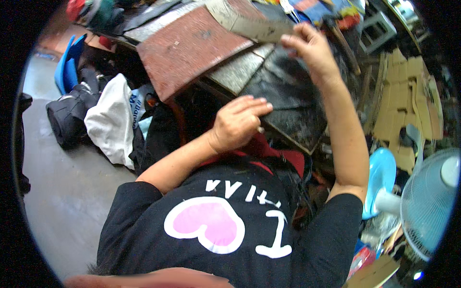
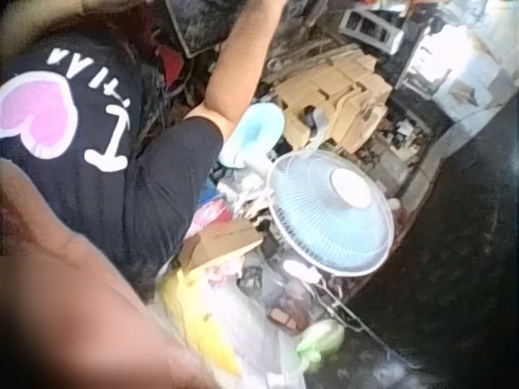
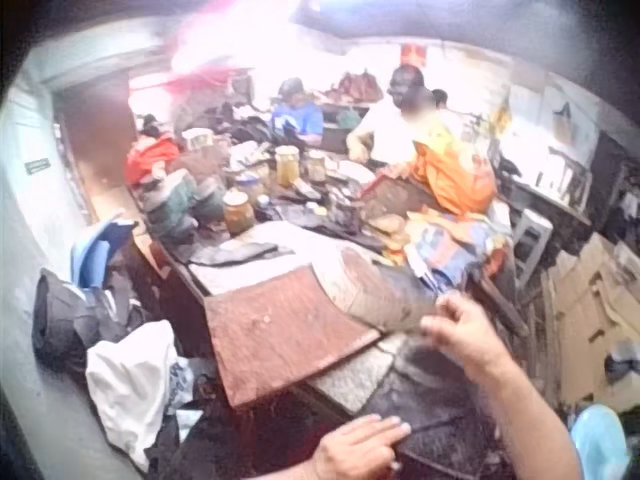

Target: The person uses a hammer to attach a black strap to a shoe sole on a workbench. They repeatedly position the strap, strike it with the hammer, and adjust the sole and strap during the process.

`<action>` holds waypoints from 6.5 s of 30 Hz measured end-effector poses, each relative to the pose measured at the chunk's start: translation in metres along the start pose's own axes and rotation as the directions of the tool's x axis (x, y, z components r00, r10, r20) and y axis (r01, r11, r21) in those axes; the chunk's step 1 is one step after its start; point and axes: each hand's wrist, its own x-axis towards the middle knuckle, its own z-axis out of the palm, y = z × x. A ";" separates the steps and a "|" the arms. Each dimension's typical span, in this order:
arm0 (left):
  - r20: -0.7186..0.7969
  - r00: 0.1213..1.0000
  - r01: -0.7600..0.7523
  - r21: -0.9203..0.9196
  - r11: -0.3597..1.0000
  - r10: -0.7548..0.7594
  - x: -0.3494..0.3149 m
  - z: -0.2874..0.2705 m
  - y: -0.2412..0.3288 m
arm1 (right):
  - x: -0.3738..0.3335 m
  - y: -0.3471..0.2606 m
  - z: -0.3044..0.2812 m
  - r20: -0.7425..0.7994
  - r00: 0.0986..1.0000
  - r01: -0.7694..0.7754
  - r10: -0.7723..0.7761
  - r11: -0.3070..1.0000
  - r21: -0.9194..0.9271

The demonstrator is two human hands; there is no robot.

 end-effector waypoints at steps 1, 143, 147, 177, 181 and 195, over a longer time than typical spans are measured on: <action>0.001 1.000 -0.009 0.010 1.000 0.009 0.000 0.001 0.000 | -0.009 -0.002 -0.007 -0.018 0.994 0.111 -0.109 0.980 0.168; 0.100 0.990 0.088 0.081 0.993 -0.096 0.050 0.004 -0.008 | -0.085 0.021 -0.069 -0.154 0.970 -0.213 0.186 0.959 -0.185; 0.015 1.000 0.002 0.065 0.998 -0.002 0.032 -0.004 -0.002 | -0.085 0.024 -0.067 -0.179 0.962 -0.235 0.206 0.958 -0.164; 0.388 0.907 0.027 0.334 0.942 -0.164 0.044 -0.009 0.012 | -0.086 0.027 -0.056 -0.243 0.964 -0.160 0.107 0.965 -0.210; 0.285 0.953 0.015 0.298 0.954 -0.103 0.048 0.001 0.012 | -0.088 0.028 -0.053 -0.247 0.966 -0.138 0.080 0.964 -0.227; 0.332 0.936 0.091 0.085 0.992 -0.114 0.068 0.004 -0.010 | -0.090 0.032 -0.049 -0.304 0.952 -0.103 0.036 0.973 -0.207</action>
